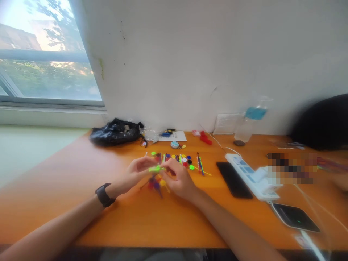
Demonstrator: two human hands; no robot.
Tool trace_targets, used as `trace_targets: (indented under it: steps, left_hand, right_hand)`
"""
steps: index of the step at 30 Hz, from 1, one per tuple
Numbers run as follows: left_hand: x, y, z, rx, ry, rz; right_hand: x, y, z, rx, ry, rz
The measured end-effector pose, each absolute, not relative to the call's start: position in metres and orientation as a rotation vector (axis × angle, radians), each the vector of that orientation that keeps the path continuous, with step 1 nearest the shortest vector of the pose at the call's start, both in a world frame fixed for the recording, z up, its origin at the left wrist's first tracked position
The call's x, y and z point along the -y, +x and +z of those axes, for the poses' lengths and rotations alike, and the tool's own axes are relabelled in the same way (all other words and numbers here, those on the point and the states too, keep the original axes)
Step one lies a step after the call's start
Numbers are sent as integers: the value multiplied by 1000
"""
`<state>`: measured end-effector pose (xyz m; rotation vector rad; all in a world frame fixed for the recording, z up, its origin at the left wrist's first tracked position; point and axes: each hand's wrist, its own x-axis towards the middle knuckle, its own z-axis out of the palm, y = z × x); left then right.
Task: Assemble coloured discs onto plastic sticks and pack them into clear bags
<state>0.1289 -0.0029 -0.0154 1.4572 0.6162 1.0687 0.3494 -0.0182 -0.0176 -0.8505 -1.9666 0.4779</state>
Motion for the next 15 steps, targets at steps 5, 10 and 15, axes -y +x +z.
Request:
trace_targets:
  steps: [5, 10, 15]
  left_hand:
    - [5, 130, -15, -643, 1464, 1081]
    - [7, 131, -12, -678, 1610, 1090]
    - [5, 127, -16, -790, 1993, 1117]
  right_hand:
    - [18, 349, -16, 2007, -792, 376]
    - [19, 350, -15, 2010, -839, 417]
    - [15, 353, -16, 1872, -972, 511]
